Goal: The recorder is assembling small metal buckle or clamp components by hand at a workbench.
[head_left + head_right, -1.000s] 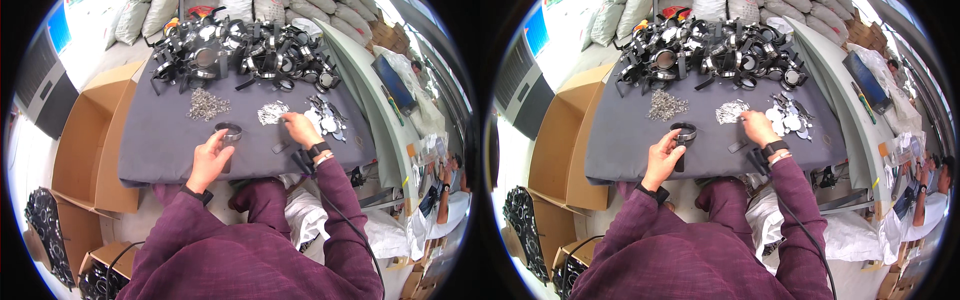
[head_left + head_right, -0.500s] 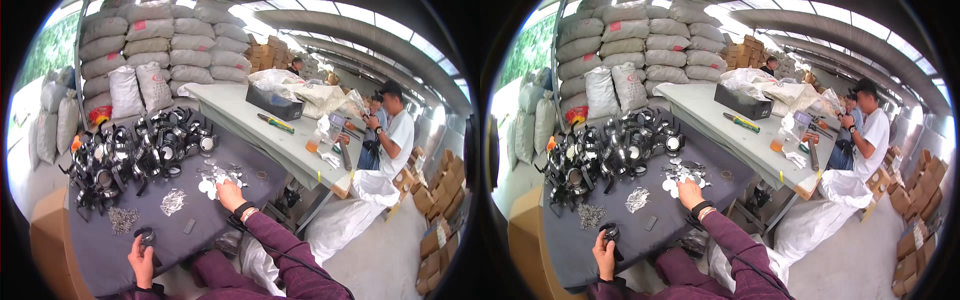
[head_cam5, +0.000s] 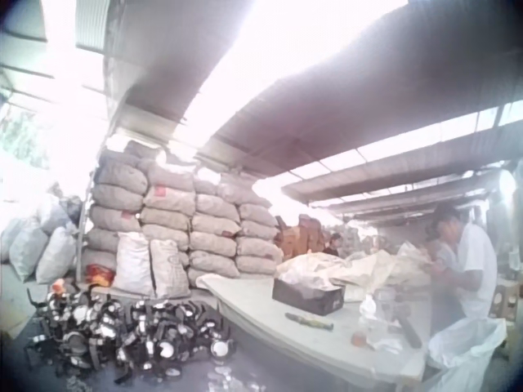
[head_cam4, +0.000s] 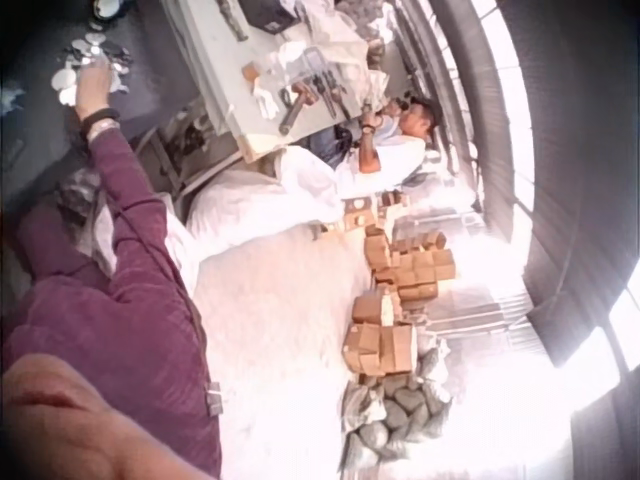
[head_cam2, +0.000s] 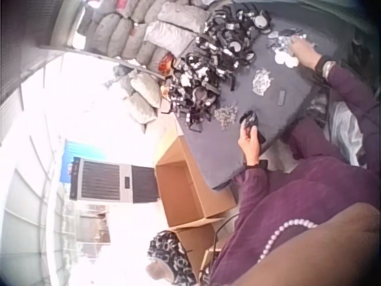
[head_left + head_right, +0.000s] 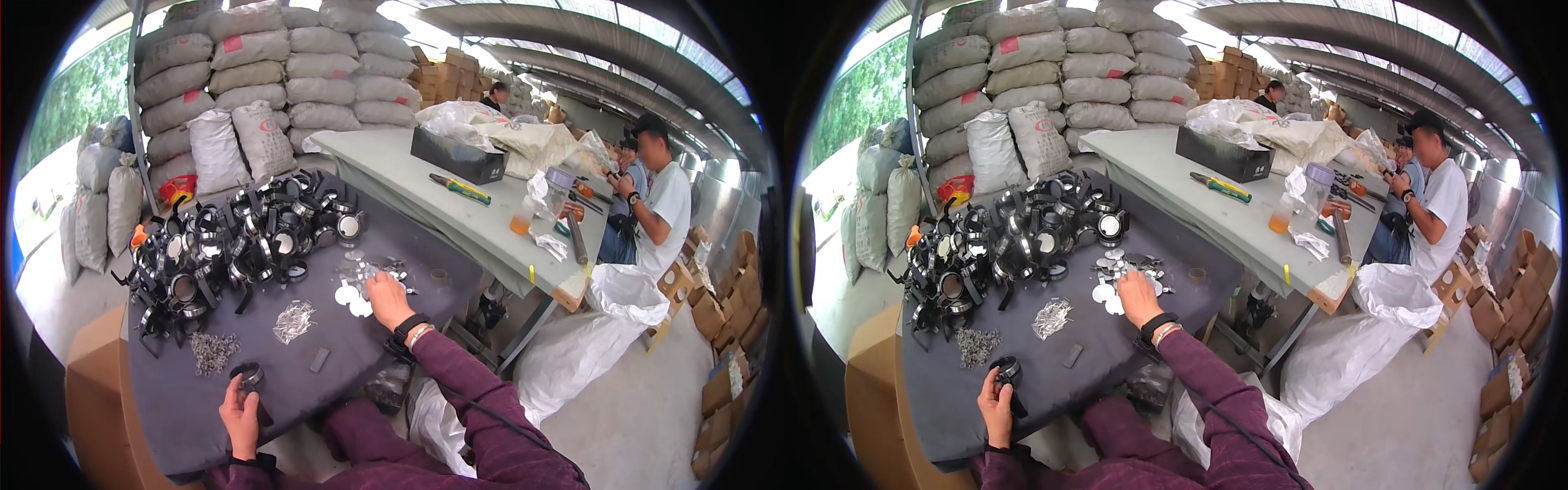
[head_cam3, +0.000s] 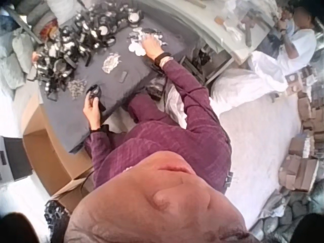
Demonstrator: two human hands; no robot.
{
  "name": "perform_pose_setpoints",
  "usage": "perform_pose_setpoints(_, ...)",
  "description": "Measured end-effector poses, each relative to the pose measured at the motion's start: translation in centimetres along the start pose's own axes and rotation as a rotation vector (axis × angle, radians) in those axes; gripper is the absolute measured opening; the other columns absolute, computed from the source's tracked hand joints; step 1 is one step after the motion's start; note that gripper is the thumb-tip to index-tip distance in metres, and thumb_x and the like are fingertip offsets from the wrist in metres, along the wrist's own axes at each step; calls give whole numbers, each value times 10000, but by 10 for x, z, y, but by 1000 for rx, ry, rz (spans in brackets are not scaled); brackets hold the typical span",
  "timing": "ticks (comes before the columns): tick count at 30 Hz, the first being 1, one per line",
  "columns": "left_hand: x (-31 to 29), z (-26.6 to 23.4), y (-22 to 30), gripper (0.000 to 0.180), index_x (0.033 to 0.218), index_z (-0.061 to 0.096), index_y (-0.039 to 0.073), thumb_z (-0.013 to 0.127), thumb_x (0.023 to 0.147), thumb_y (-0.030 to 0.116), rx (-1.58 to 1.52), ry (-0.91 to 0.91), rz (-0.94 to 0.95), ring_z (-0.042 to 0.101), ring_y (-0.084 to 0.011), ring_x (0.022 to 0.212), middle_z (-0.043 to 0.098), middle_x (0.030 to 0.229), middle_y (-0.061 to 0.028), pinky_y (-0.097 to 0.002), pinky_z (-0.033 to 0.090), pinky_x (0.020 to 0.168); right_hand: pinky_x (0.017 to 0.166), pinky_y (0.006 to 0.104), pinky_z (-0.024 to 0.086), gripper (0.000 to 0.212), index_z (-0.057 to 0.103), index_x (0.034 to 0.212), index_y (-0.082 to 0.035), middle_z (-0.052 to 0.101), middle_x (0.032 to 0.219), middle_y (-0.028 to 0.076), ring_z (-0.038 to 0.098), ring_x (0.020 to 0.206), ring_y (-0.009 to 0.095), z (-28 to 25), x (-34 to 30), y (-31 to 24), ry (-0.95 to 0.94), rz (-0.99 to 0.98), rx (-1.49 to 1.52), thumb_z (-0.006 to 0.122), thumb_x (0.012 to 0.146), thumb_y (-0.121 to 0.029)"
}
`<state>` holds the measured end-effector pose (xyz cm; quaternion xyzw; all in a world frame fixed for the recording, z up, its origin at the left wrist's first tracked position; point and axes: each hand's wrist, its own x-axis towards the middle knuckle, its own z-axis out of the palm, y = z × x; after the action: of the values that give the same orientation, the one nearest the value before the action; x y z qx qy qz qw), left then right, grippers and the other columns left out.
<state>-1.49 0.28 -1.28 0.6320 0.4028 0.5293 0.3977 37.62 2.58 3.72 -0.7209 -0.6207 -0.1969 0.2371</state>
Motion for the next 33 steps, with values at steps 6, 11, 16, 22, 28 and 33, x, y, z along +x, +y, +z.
perform_pose_setpoints(6,3,3,4,425,1277,505,-48,581,865,15,-149,-46,-93,568,-94,844,623,983,-53,-229,463,755,761,373,503,140,637,851,-49,624,879,101,591,906,271,-15,4,0,-83,-391,-158,607,715,-40)
perform_pose_setpoints(11,-6,-12,2,478,1309,504,3,630,854,75,-64,-50,-248,575,-106,917,609,1095,-90,-227,465,790,746,366,492,92,587,851,-62,615,880,102,592,851,273,-26,-36,-33,-182,-623,-34,556,770,-90)
perform_pose_setpoints(16,6,10,28,491,1305,512,54,672,855,168,-131,-108,-331,491,-70,511,648,873,-60,-221,404,435,727,438,507,337,567,1147,-55,585,952,151,605,868,351,-28,-80,-22,-135,-269,290,526,817,4)
perform_pose_setpoints(22,-1,5,14,456,1287,508,46,663,861,91,-188,8,-291,569,-59,676,649,962,-42,-211,432,475,750,390,505,200,605,917,-24,596,915,114,607,861,320,-2,-75,-29,-70,-255,438,683,732,-21)
perform_pose_setpoints(28,0,8,13,486,1316,492,8,650,862,81,-224,-42,-265,579,-74,846,624,958,-59,-231,485,705,681,411,473,125,607,858,-48,605,895,86,568,833,291,-14,-73,-33,52,-441,58,630,735,-34)
perform_pose_setpoints(33,-3,9,7,557,1400,395,55,601,883,65,-199,-55,-170,506,-35,611,615,885,-26,-202,402,466,722,395,506,166,610,937,-30,629,916,111,602,847,297,-17,-67,-59,169,-377,166,623,779,18)
